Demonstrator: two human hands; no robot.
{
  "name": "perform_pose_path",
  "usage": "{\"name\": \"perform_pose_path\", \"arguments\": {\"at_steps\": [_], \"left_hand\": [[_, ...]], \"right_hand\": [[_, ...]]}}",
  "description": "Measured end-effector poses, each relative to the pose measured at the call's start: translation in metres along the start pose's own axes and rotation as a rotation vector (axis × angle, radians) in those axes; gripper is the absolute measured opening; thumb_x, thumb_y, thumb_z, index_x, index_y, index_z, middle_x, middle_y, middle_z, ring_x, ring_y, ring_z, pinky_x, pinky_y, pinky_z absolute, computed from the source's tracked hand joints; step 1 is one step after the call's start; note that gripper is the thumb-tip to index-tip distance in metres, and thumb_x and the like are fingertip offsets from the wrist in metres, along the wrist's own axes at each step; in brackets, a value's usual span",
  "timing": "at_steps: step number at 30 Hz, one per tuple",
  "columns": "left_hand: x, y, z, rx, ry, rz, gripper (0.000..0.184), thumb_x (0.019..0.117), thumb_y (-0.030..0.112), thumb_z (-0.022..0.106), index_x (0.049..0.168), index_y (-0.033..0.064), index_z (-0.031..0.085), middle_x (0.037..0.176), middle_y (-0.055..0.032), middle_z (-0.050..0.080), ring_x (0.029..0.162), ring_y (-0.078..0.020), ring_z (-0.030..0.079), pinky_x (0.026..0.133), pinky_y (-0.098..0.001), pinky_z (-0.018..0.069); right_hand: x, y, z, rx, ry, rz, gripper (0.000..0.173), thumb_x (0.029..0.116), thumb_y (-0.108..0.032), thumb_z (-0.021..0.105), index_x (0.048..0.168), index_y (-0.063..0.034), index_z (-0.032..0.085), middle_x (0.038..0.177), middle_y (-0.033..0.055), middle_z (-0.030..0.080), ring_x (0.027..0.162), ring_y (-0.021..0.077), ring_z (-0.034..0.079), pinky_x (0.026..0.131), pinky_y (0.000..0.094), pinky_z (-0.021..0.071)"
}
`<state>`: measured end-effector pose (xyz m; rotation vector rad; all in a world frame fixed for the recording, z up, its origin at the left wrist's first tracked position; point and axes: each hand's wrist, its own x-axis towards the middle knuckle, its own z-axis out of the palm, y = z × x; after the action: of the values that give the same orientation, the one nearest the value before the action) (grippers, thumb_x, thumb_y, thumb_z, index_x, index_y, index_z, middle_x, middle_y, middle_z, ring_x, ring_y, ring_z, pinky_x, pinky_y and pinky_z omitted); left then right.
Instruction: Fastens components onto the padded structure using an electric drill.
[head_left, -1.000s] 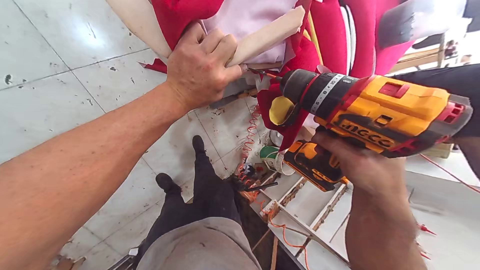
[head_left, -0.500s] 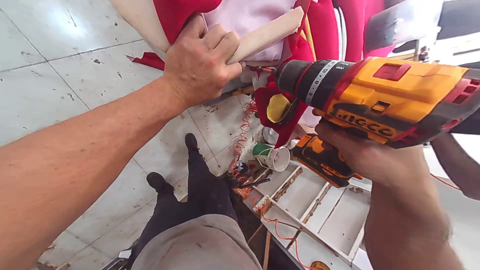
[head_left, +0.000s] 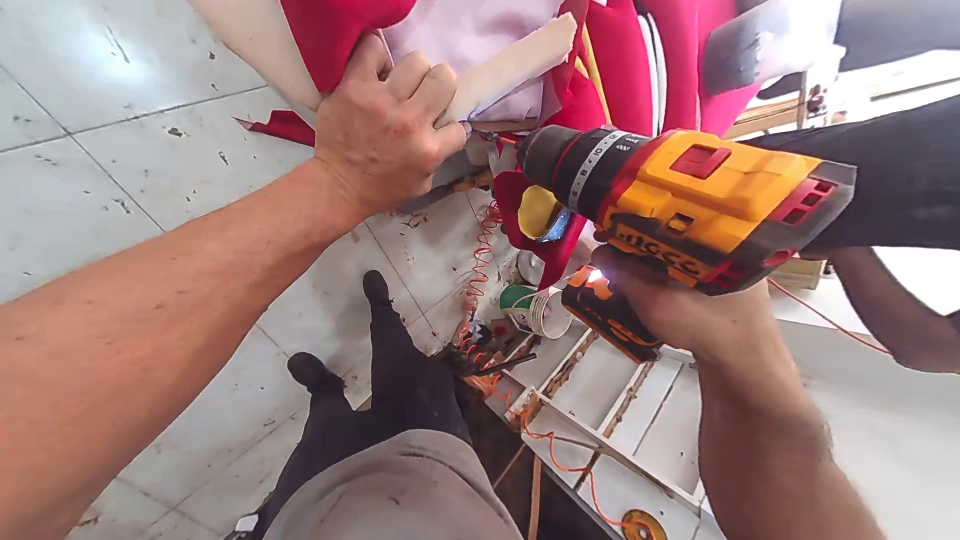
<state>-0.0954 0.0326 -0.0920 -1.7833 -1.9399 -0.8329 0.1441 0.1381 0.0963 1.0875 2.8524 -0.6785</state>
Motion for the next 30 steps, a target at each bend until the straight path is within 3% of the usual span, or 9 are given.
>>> {"name": "perform_pose_path", "arguments": {"at_steps": [16, 23, 30], "left_hand": [[0.000, 0.001, 0.001, 0.016, 0.018, 0.005, 0.020, 0.1024, 0.009, 0.045, 0.096, 0.0044, 0.064, 0.097, -0.0229, 0.060, 0.087, -0.0433, 0.060, 0.073, -0.0559, 0.0394], [-0.001, 0.000, 0.001, -0.012, 0.024, 0.014, 0.017, 0.1011, 0.008, 0.048, 0.096, 0.0033, 0.064, 0.097, -0.0241, 0.061, 0.086, -0.0442, 0.061, 0.072, -0.0564, 0.0403], [-0.001, -0.001, 0.001, -0.012, 0.018, 0.012, 0.018, 0.1018, 0.007, 0.048, 0.098, 0.0039, 0.065, 0.097, -0.0241, 0.061, 0.086, -0.0437, 0.061, 0.073, -0.0560, 0.0404]], "right_hand": [[-0.003, 0.001, 0.007, 0.015, 0.026, 0.019, 0.024, 0.0805, -0.028, 0.074, 0.102, -0.0218, 0.067, 0.083, -0.0118, 0.069, 0.069, -0.0011, 0.066, 0.058, 0.0231, 0.0585], [0.000, -0.002, 0.012, -0.050, 0.037, 0.034, 0.034, 0.0761, -0.033, 0.076, 0.106, -0.0203, 0.065, 0.087, -0.0104, 0.069, 0.073, -0.0001, 0.068, 0.061, 0.0268, 0.0601], [0.003, -0.009, 0.015, -0.084, 0.050, 0.018, 0.033, 0.0767, -0.031, 0.075, 0.106, -0.0194, 0.066, 0.090, -0.0097, 0.069, 0.079, -0.0021, 0.067, 0.067, 0.0249, 0.0589]]}}
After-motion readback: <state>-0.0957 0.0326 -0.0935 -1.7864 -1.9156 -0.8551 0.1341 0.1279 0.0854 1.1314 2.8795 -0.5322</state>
